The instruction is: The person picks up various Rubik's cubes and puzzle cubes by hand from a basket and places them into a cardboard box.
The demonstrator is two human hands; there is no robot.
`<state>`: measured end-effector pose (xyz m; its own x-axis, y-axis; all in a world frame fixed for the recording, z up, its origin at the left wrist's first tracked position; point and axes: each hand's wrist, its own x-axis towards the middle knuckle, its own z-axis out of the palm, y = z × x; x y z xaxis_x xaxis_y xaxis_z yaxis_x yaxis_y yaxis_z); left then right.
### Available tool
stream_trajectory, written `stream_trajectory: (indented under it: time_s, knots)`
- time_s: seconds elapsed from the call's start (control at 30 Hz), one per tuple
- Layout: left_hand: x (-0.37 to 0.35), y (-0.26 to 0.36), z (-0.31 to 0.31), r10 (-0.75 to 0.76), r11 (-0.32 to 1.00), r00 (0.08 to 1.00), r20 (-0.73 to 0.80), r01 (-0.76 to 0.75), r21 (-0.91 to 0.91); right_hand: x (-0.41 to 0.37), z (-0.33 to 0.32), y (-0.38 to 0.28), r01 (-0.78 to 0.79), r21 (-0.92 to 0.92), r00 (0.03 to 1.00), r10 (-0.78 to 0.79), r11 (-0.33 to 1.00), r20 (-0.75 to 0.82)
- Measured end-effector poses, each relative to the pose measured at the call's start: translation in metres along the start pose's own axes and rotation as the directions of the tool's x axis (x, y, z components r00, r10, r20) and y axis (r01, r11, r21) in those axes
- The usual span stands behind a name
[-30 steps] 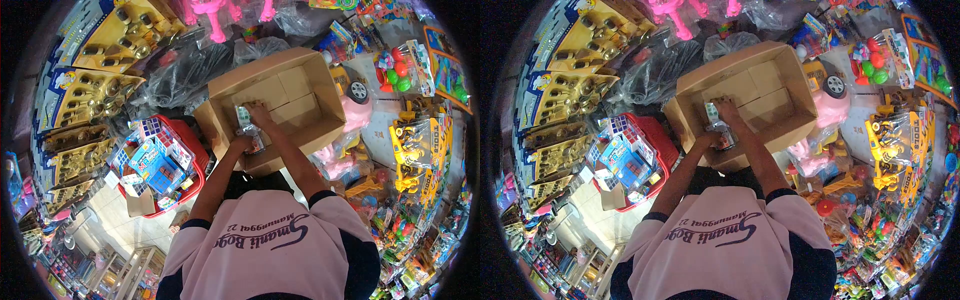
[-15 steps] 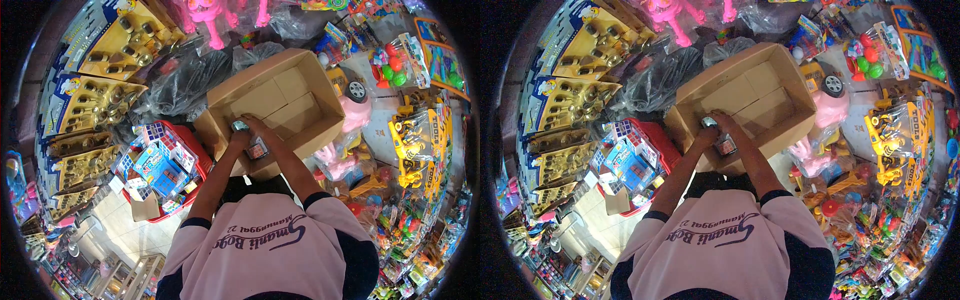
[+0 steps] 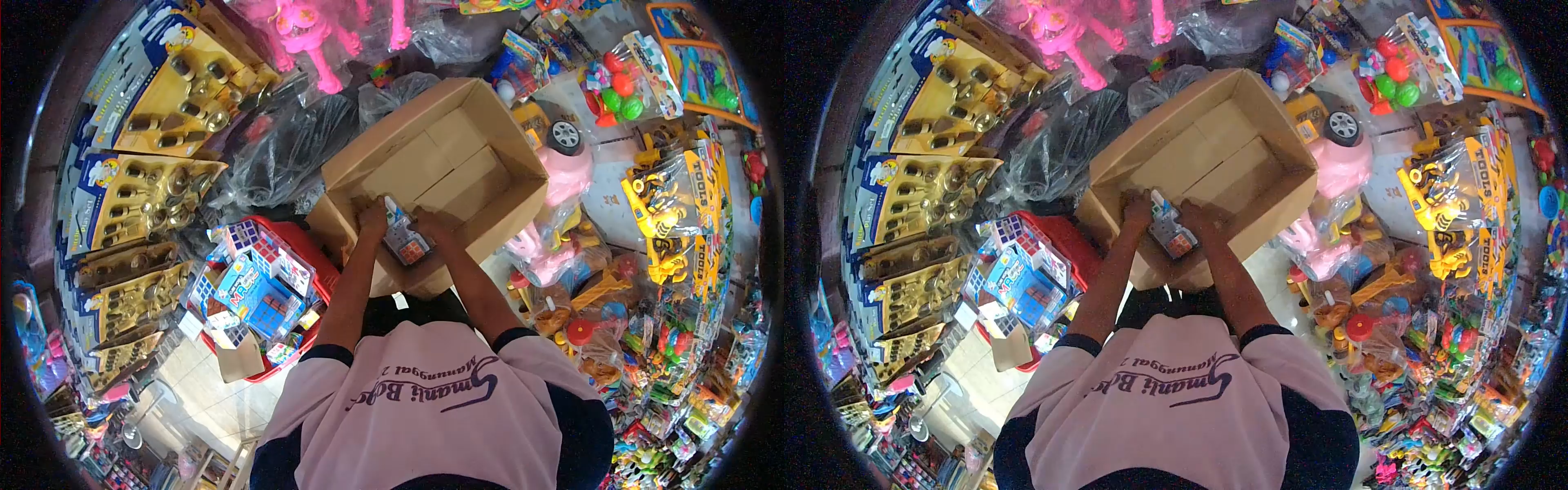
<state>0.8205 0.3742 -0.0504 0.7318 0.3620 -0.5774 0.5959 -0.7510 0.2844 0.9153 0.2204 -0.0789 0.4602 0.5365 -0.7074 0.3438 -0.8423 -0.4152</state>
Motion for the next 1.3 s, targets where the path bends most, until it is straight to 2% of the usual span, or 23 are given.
stream_trajectory:
  time_s: [0.1, 0.2, 0.3, 0.5, 0.6, 0.7, 0.8, 0.9, 1.0, 1.03, 1.1, 1.17, 1.2, 1.23, 1.3]
  knots:
    - [0.001, 0.001, -0.003, 0.053, 0.998, 0.998, 0.030, -0.052, -0.020, 0.005, 0.004, 0.009, 0.053, 0.063, 0.992, -0.059, 0.997, 0.109]
    - [0.005, -0.001, -0.001, 0.052, 0.998, 0.998, 0.040, -0.051, -0.021, 0.007, 0.011, 0.019, 0.158, 0.088, 0.987, -0.160, 0.984, 0.021]
    - [0.012, -0.009, 0.016, 0.100, 0.995, 0.995, -0.028, -0.100, -0.020, 0.017, 0.014, 0.023, 0.139, 0.089, 0.983, -0.148, 0.986, 0.109]
    - [0.013, -0.011, 0.023, 0.074, 0.997, 0.994, 0.082, -0.076, 0.018, -0.030, -0.015, -0.005, 0.093, -0.157, 0.994, -0.102, 0.983, -0.046]
    - [0.009, -0.013, 0.035, 0.072, 0.995, 0.997, 0.017, -0.070, -0.075, -0.028, -0.015, 0.000, 0.078, 0.024, 0.996, -0.077, 0.997, -0.040]
    - [-0.002, -0.001, 0.012, 0.025, 0.998, 0.997, 0.069, -0.021, -0.063, -0.031, -0.025, -0.004, 0.084, 0.001, 0.996, -0.084, 0.996, -0.027]
    - [-0.008, 0.005, 0.016, 0.025, 1.000, 0.998, -0.057, -0.025, 0.003, -0.027, -0.022, -0.003, 0.040, -0.060, 0.991, -0.047, 0.997, -0.129]
    - [-0.017, 0.005, 0.020, 0.117, 0.993, 0.974, -0.193, -0.110, 0.043, -0.016, -0.030, 0.006, 0.182, -0.152, 0.974, -0.199, 0.971, -0.105]
    - [-0.070, 0.030, -0.030, 0.111, 0.970, 0.971, -0.214, -0.152, -0.190, -0.064, -0.062, -0.011, 0.246, -0.030, 0.953, -0.248, 0.969, -0.173]
    - [-0.091, 0.032, -0.040, 0.155, 0.912, 0.951, -0.269, -0.243, -0.332, -0.082, -0.071, -0.018, 0.336, 0.168, 0.931, -0.301, 0.927, -0.204]
    - [-0.137, 0.034, -0.052, 0.231, 0.703, 0.893, -0.386, -0.427, -0.568, -0.123, -0.081, -0.024, 0.476, 0.519, 0.879, -0.368, 0.710, -0.302]
    - [-0.184, 0.033, -0.055, 0.271, 0.519, 0.923, -0.273, -0.379, -0.766, -0.161, -0.084, -0.019, 0.452, 0.627, 0.891, -0.354, 0.635, -0.285]
    - [-0.201, 0.028, -0.049, 0.328, 0.473, 0.925, -0.192, -0.337, -0.814, -0.180, -0.081, -0.014, 0.440, 0.676, 0.895, -0.347, 0.591, -0.279]
    - [-0.214, 0.022, -0.043, 0.390, 0.434, 0.914, -0.112, -0.290, -0.853, -0.196, -0.074, -0.006, 0.386, 0.706, 0.919, -0.314, 0.594, -0.238]
    - [-0.227, 0.009, -0.022, 0.519, 0.450, 0.853, 0.054, -0.219, -0.866, -0.229, -0.056, 0.009, 0.276, 0.761, 0.956, -0.246, 0.587, -0.158]
